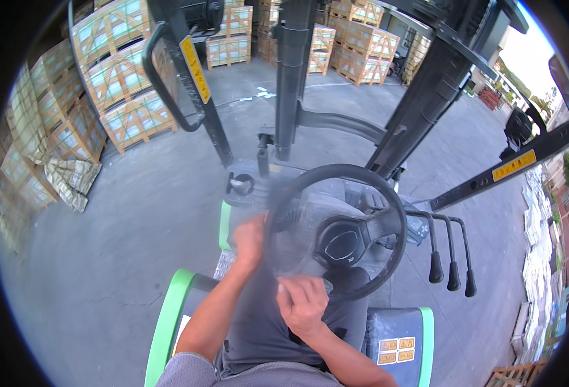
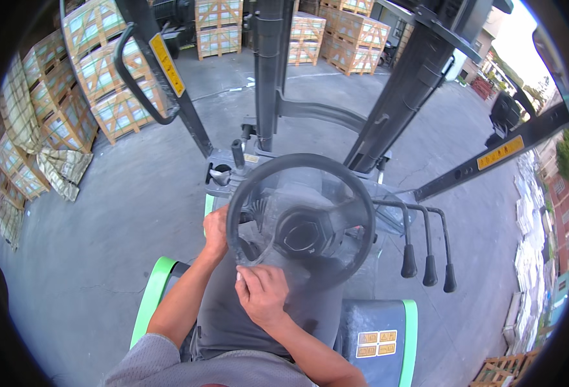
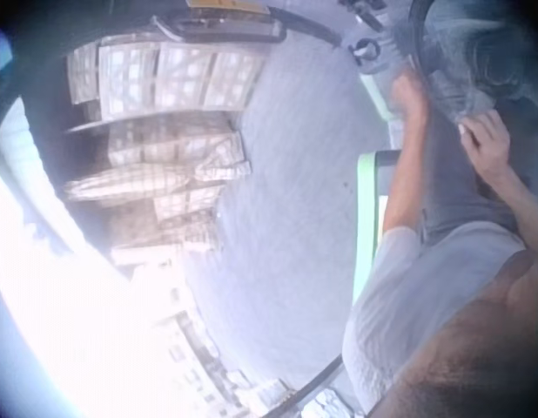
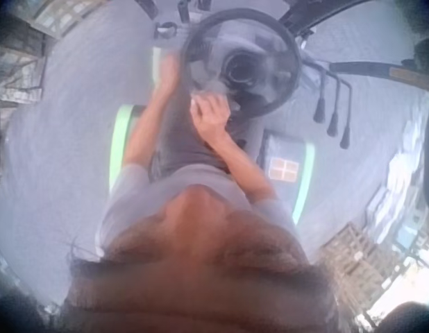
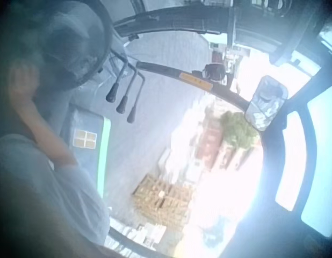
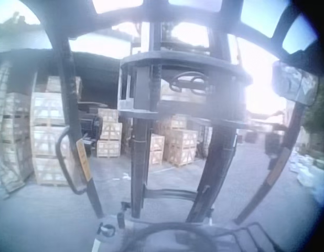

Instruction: The person operates a forklift in a warehouse, steering and using the controls to maneuver the vehicle. The person positions the forks under a pallet of stacked boxes and lifts it slightly.

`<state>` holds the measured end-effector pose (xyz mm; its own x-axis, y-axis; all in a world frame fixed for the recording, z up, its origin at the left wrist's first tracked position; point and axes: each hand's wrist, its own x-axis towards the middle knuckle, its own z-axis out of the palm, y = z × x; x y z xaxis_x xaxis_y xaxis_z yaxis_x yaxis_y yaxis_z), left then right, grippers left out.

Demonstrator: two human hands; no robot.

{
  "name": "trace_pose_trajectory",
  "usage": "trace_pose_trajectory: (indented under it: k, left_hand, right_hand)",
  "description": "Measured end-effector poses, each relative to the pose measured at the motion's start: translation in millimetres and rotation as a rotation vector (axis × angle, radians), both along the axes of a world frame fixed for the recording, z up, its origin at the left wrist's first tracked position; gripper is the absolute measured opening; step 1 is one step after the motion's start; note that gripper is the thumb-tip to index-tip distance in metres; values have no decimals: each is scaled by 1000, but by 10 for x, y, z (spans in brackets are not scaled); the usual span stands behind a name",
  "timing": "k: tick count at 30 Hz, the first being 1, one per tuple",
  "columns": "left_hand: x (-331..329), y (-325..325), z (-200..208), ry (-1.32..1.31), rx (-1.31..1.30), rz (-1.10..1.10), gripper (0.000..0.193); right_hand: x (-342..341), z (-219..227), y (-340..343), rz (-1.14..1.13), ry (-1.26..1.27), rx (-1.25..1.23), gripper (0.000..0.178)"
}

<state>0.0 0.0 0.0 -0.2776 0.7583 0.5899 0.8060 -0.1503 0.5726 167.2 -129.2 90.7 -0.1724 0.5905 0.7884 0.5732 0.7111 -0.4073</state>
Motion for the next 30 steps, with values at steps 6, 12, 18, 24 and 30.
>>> trace_pose_trajectory:
  k: [6, 12, 18, 24, 30]
  left_hand:
    - [-262, 140, 42, 9, 46, 36, 42]
    - [-640, 242, 258, -41, 45, -21, 48]
    - [-978, 476, 351, -6, 23, -36, 48]
    - [-1255, 759, 427, -17, -38, -87, 49]
    - [-1619, 1030, 551, -29, -122, -119, 51]
  right_hand:
    - [-367, -18, 92, -22, -17, -15, 23]
    - [-841, 34, 175, -74, -11, -37, 21]
    - [-1243, 72, 334, -132, -21, -52, 23]
    - [-1584, 138, 574, -169, -51, -47, 25]
    - [-2100, 336, 916, -161, -89, -40, 22]
